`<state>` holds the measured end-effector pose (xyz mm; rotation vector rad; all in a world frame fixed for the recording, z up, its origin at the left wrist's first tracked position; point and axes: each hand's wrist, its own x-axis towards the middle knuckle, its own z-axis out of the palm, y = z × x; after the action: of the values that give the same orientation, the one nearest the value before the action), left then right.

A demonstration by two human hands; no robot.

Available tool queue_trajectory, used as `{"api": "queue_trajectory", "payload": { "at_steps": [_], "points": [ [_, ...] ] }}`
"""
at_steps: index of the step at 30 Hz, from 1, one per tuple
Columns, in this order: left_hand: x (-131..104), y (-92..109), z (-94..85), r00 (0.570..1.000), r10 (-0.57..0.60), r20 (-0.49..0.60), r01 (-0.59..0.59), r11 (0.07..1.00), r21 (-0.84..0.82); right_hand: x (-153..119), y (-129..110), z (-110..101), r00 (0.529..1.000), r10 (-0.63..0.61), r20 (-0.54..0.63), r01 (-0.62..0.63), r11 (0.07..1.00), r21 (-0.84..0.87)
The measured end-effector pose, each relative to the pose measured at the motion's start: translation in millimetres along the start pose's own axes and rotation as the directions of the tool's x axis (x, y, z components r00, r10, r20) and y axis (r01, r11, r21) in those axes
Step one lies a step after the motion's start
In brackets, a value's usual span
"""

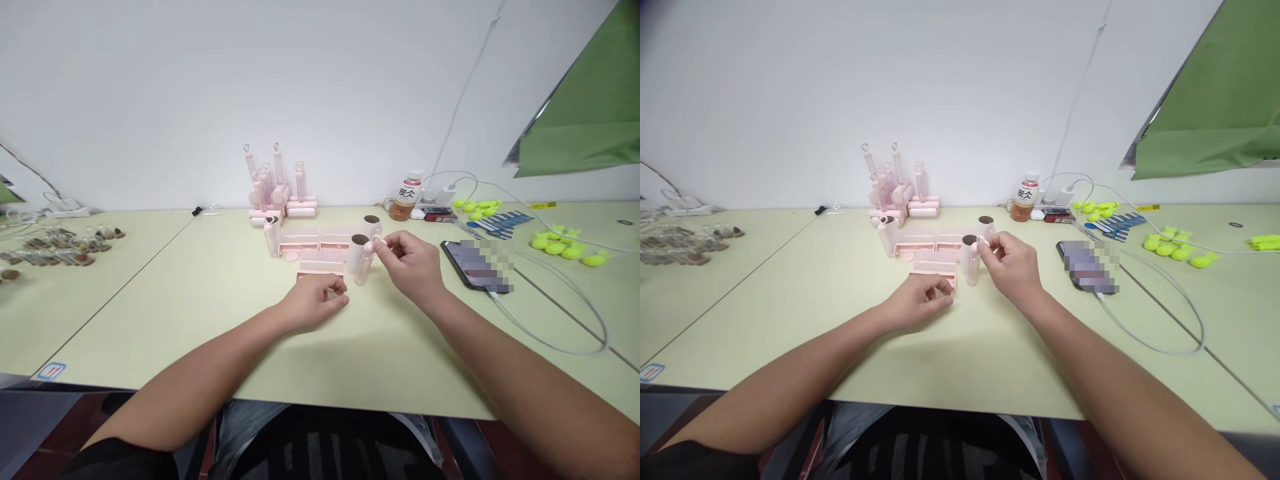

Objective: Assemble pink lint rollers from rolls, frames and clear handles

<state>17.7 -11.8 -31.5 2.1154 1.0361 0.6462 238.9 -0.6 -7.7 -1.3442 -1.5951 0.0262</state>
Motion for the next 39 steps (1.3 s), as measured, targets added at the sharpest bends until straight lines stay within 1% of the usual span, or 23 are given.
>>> {"api": "queue_trajectory", "payload": {
  "at_steps": [4,10,12,17,21,24,27,30,34,39],
  "points": [
    [0.2,1.2,-0.8,1.0,-0.007,0.007,0.007,1.0,0.009,0.0,0.5,1.1,0.999,-0.017,0.036,0.018,1.0,-0.016],
    [-0.8,1.5,-0.5,1.0,0.009,0.012,-0.009,1.0,0.0,1.1,2.7,1.8,0.995,-0.004,0.103,0.006,1.0,-0.02],
    [-0.9,1.5,-0.6,1.0,0.003,0.016,-0.003,1.0,-0.003,0.2,1.4,0.7,0.996,0.002,0.092,-0.001,1.0,-0.011],
    [-0.6,0.8,-1.1,1.0,-0.007,0.021,0.007,1.0,-0.013,-0.2,-1.9,-4.2,0.999,0.032,-0.013,-0.031,0.998,0.058],
    [-0.1,-1.5,-0.6,0.999,-0.026,0.021,0.026,0.999,-0.019,5.4,4.7,-5.8,0.986,0.154,-0.058,-0.144,0.98,0.138],
    [0.4,-3.7,-0.2,0.999,-0.03,0.022,0.031,0.999,-0.026,10.8,12.2,-5.1,0.967,0.246,-0.06,-0.233,0.957,0.173],
    [0.6,-4.9,-0.3,1.0,-0.016,0.015,0.016,0.999,-0.031,14.1,16.7,-4.0,0.953,0.297,-0.056,-0.283,0.942,0.181],
    [0.6,-5.1,-0.7,1.0,-0.011,0.003,0.011,1.0,-0.028,14.7,17.7,-2.7,0.95,0.308,-0.05,-0.293,0.936,0.197],
    [0.7,-5.5,-1.2,0.999,-0.035,0.01,0.035,0.999,-0.041,14.3,19.8,-0.4,0.949,0.314,-0.029,-0.301,0.931,0.205],
    [0.8,-6.9,-1.4,1.0,-0.02,0.021,0.021,0.998,-0.058,14.8,29.4,4.6,0.949,0.316,-0.01,-0.306,0.926,0.219]
  ]
}}
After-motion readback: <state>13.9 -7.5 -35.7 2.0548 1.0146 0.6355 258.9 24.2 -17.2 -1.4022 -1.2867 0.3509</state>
